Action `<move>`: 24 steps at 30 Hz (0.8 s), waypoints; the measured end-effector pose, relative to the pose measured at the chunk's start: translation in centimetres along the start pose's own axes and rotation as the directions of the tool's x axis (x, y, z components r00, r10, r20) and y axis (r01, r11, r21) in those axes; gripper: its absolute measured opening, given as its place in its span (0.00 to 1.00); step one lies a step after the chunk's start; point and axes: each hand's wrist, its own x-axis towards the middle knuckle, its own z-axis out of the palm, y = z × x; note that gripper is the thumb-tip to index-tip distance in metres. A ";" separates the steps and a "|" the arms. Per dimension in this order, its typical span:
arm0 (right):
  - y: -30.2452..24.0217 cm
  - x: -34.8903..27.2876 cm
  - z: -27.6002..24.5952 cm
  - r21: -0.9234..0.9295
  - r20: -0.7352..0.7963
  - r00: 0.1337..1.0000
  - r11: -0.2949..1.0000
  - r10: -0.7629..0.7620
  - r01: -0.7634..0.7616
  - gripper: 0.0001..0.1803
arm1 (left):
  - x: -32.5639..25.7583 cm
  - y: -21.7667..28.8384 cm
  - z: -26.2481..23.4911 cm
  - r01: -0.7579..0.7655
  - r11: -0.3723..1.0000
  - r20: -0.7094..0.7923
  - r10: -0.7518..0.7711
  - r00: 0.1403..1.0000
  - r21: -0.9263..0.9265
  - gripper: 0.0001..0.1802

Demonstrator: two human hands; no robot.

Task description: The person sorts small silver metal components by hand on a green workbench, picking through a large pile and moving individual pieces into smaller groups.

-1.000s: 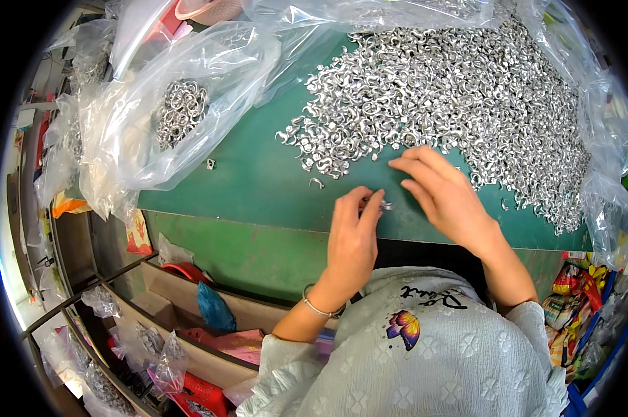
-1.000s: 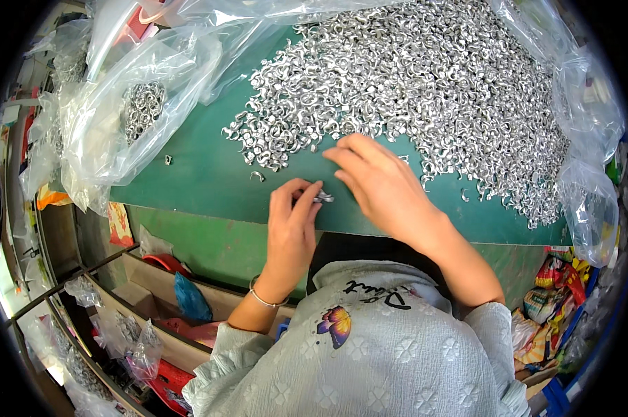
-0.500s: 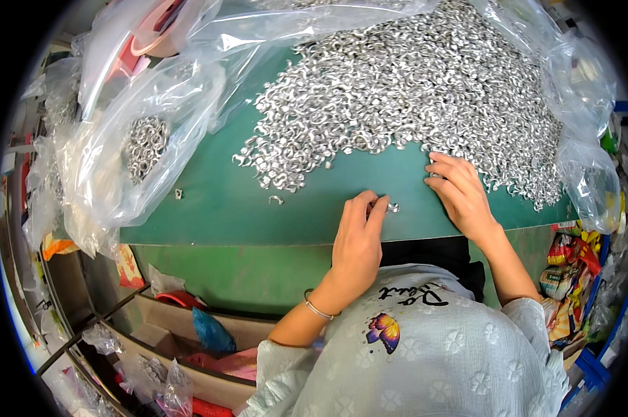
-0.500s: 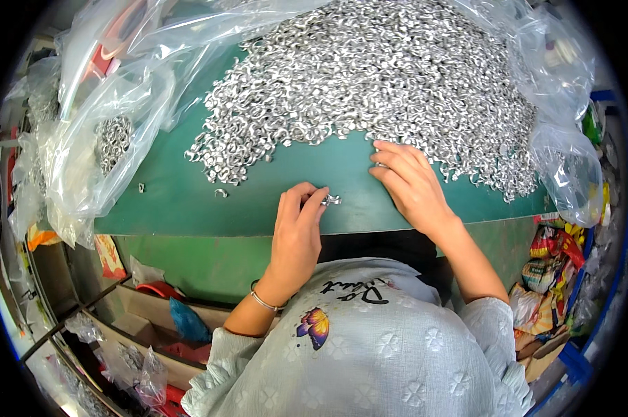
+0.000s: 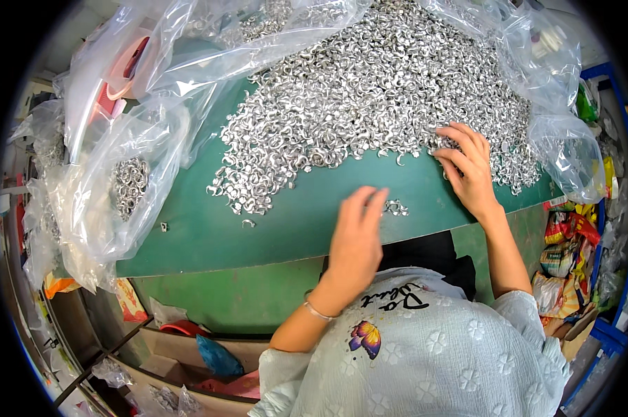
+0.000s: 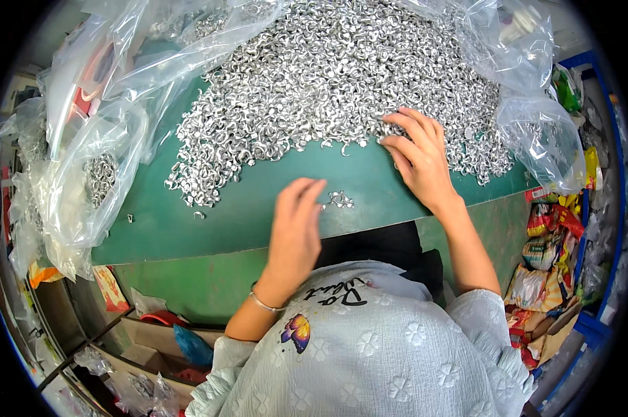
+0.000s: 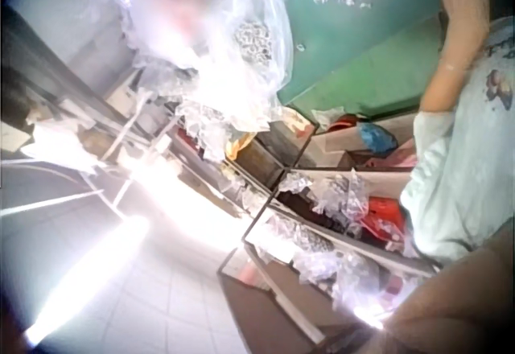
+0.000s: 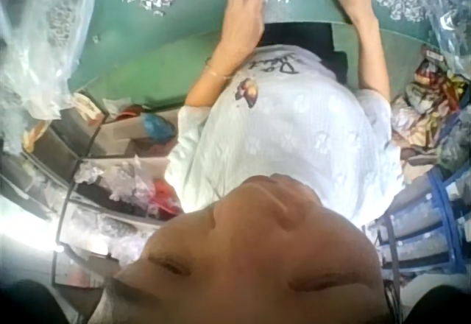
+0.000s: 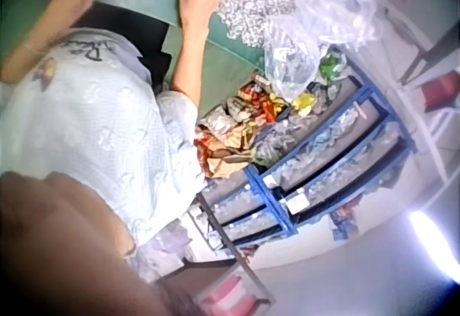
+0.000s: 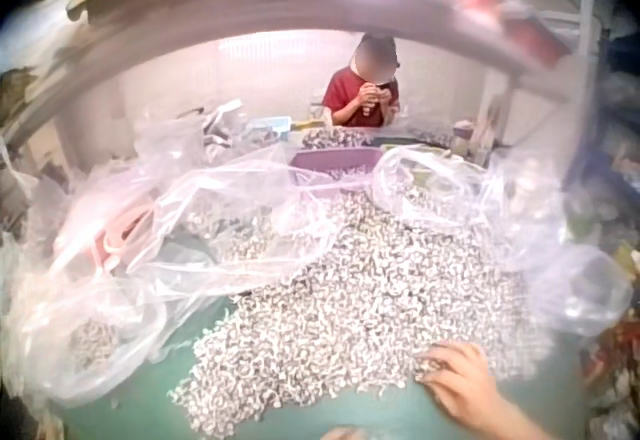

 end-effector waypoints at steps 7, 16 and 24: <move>-6.3 3.8 1.6 0.314 0.049 0.998 0.949 -0.041 0.024 0.18 | 0.6 -3.4 -4.7 0.183 0.868 -0.263 -0.063 0.963 0.462 0.23; -8.1 4.6 4.0 0.263 0.402 0.853 0.935 -0.331 0.239 0.31 | 1.5 -4.7 -5.3 0.008 0.721 0.057 -0.066 0.996 0.692 0.24; -4.6 4.9 2.4 0.061 0.296 0.939 0.985 -0.172 0.161 0.20 | 0.2 -4.7 -7.1 0.153 0.784 -0.120 -0.101 0.988 0.602 0.18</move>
